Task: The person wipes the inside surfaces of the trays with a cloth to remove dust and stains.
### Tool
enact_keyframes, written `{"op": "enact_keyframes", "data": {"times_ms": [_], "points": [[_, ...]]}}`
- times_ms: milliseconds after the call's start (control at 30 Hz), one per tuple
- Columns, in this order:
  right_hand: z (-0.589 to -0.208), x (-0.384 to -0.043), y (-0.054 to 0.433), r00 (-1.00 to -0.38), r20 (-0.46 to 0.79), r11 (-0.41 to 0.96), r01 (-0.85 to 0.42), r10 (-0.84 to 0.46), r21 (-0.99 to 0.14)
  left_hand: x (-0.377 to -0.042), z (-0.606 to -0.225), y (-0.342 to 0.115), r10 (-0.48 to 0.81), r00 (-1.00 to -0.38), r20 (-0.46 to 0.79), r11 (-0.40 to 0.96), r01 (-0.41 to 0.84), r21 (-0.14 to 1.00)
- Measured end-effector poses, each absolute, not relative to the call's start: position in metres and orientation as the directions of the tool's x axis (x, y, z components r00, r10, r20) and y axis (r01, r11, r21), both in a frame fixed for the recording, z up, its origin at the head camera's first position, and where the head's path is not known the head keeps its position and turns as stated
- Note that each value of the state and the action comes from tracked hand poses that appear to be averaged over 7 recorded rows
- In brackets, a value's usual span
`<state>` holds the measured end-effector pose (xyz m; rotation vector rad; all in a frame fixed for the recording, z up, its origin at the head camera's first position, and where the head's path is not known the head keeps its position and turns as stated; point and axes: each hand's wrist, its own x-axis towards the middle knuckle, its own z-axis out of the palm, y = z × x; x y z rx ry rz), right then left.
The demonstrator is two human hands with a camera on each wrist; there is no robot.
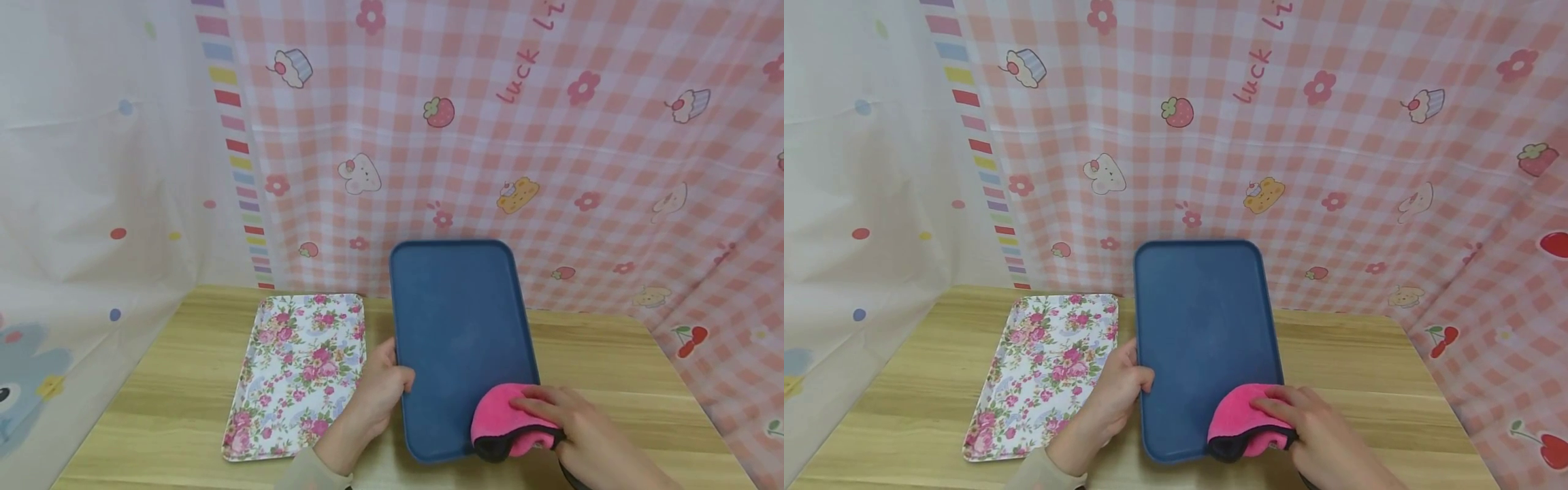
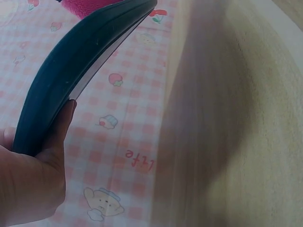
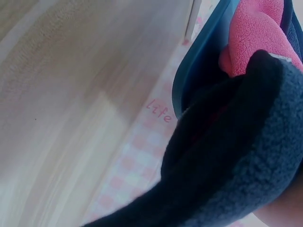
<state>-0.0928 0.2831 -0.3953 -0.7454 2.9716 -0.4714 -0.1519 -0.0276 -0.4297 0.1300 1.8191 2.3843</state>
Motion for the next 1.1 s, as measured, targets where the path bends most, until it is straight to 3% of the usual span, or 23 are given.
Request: {"op": "enact_keyframes", "data": {"times_ms": [500, 767, 1100], "points": [[-0.403, -0.092, 0.28, -0.835, -0.018, 0.791, -0.513, -0.55, -0.333, -0.152, -0.427, -0.028, 0.139, -0.99, -0.011, -0.296, -0.052, 0.954], [-0.4, -0.091, 0.262, -0.778, 0.043, 0.736, -0.61, -0.627, -0.293, -0.151, -0.426, -0.027, 0.127, -0.992, -0.005, -0.292, -0.043, 0.955], [-0.396, -0.09, 0.235, -0.708, 0.061, 0.647, -0.674, -0.704, -0.357, -0.151, -0.427, -0.026, 0.133, -0.991, 0.0, -0.27, -0.036, 0.962]]}}
